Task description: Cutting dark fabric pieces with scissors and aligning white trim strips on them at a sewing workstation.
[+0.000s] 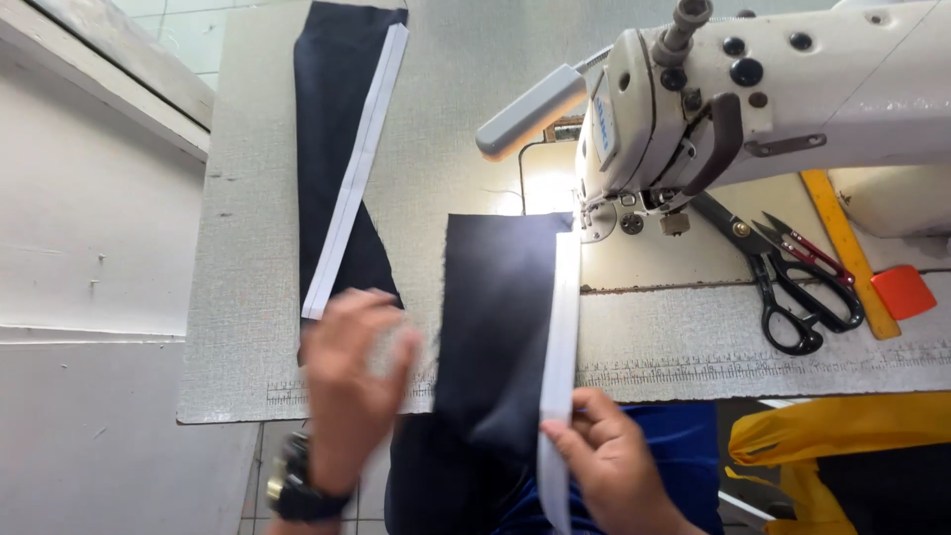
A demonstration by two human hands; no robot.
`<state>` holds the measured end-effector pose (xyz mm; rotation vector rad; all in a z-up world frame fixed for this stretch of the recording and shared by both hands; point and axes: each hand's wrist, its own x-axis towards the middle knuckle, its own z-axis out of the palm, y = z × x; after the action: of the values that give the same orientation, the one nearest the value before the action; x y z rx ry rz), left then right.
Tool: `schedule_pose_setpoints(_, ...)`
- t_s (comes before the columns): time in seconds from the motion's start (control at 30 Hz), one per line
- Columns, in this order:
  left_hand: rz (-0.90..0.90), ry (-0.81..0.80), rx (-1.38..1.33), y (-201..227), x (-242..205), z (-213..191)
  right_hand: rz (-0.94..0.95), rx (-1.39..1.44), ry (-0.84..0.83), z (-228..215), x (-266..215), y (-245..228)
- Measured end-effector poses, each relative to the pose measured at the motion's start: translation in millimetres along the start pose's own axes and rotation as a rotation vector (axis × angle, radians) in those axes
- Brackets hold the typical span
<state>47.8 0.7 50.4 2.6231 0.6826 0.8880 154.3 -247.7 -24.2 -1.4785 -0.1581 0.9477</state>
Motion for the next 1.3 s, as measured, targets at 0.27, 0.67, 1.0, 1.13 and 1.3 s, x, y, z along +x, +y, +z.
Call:
schedule_pose_setpoints(0.27,0.199,-0.334,0.251,38.2,-33.9,60.6,-0.648,-0.819,-0.481,-51.2,-8.4,-45.8)
schedule_pose_setpoints(0.67,0.396,-0.433,0.114,38.8,-48.8,22.1,-0.563,-1.870,0.327,-200.0,44.5,-117.8)
schedule_pose_setpoints(1.0,0.278,-0.449,0.029,-21.5,11.9,51.0,0.385,-1.230,0.268,-125.7,-17.7,-174.0)
schedule_pose_setpoints(1.13,0.385,-0.577,-0.076,-16.1,23.2,52.0,0.216,-0.639,0.140,-215.8,-66.9,-93.3)
schedule_pose_setpoints(1.3,0.437,-0.542,-0.145,16.6,-12.7,28.1,0.393,-0.054,-0.497,-298.2,-92.1,15.8)
